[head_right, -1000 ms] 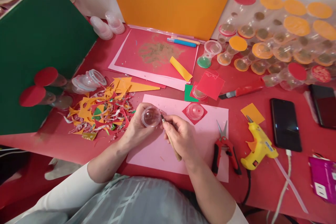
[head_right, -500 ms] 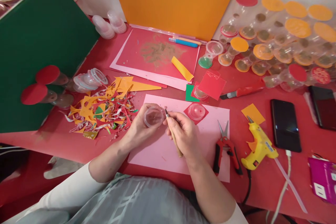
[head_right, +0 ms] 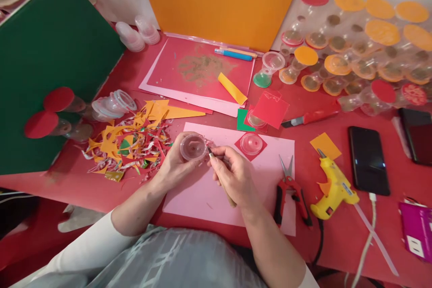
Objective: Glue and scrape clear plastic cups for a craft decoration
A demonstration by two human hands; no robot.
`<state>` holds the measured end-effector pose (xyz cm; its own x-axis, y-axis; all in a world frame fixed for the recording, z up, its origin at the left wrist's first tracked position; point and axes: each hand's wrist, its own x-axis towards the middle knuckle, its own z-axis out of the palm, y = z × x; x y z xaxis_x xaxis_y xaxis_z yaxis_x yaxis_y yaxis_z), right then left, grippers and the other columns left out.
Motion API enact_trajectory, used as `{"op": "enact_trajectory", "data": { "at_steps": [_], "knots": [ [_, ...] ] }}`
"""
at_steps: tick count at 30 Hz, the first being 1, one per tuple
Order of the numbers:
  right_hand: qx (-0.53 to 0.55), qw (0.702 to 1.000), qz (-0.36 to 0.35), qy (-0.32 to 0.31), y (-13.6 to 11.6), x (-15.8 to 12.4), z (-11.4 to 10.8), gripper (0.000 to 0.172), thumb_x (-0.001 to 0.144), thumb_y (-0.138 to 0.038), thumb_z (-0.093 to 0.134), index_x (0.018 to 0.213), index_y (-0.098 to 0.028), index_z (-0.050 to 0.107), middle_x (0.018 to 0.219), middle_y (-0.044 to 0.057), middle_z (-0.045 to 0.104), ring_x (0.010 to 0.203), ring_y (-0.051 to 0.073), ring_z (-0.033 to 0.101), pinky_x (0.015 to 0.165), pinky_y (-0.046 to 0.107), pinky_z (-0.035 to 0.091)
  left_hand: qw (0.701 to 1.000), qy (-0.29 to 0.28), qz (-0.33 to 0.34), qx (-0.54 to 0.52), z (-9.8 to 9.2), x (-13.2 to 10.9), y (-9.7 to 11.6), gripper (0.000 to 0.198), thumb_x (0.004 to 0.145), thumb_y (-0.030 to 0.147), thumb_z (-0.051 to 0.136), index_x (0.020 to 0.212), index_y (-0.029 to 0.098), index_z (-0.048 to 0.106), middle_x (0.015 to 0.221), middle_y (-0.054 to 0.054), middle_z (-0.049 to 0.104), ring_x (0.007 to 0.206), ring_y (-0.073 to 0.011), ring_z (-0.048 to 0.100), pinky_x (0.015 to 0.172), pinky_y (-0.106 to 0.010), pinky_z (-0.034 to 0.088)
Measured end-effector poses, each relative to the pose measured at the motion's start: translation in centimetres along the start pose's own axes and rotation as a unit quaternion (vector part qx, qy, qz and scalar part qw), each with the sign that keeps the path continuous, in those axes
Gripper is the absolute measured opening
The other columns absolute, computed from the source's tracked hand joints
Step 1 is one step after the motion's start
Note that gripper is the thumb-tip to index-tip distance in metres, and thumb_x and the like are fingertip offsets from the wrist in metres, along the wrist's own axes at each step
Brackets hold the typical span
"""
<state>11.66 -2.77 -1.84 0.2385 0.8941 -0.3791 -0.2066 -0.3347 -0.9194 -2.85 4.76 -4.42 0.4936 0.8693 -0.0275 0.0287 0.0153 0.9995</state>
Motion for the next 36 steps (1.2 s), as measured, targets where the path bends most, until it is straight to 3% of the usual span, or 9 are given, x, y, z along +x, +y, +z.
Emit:
{"op": "enact_trajectory", "data": {
  "at_steps": [12,23,29,36],
  "knots": [
    [-0.037,0.999,0.006,-0.018,0.19,0.08,-0.04,0.018,0.080,-0.036,0.065,0.089,-0.020,0.063,0.063,-0.004,0.061,0.048,0.010,0.054,0.043,0.020,0.044,0.999,0.021,0.020,0.020,0.06,0.20,0.11,0.032,0.084,0.031,0.072,0.105,0.022,0.048,0.099,-0.002,0.061,0.087,-0.0144,0.066,0.077,-0.028,0.054],
    [-0.039,0.999,0.005,-0.004,0.34,0.18,0.13,0.019,0.078,-0.037,0.066,0.088,-0.021,0.063,0.055,-0.006,0.058,0.045,0.011,0.054,0.042,0.021,0.044,0.997,-0.010,0.040,0.065,-0.29,0.05,-0.51,0.027,0.086,0.025,0.068,0.106,0.022,0.049,0.104,-0.004,0.064,0.088,-0.0148,0.067,0.076,-0.028,0.054],
    [-0.036,0.999,-0.011,0.021,0.18,0.57,0.32,0.022,0.078,-0.040,0.067,0.087,-0.021,0.064,0.050,-0.006,0.055,0.043,0.011,0.052,0.042,0.022,0.045,0.995,-0.034,0.037,0.090,-0.02,-0.10,-0.14,0.026,0.084,0.022,0.067,0.105,0.021,0.052,0.096,-0.002,0.064,0.082,-0.0142,0.066,0.075,-0.027,0.054],
    [-0.070,0.994,-0.065,0.047,0.72,0.69,-0.08,0.021,0.079,-0.038,0.068,0.090,-0.021,0.063,0.074,-0.001,0.066,0.051,0.011,0.057,0.045,0.022,0.047,0.997,0.001,0.031,0.071,-0.40,-0.23,-0.13,0.029,0.080,0.022,0.070,0.103,0.020,0.053,0.098,-0.004,0.066,0.089,-0.0171,0.067,0.079,-0.030,0.055]
  ]
}}
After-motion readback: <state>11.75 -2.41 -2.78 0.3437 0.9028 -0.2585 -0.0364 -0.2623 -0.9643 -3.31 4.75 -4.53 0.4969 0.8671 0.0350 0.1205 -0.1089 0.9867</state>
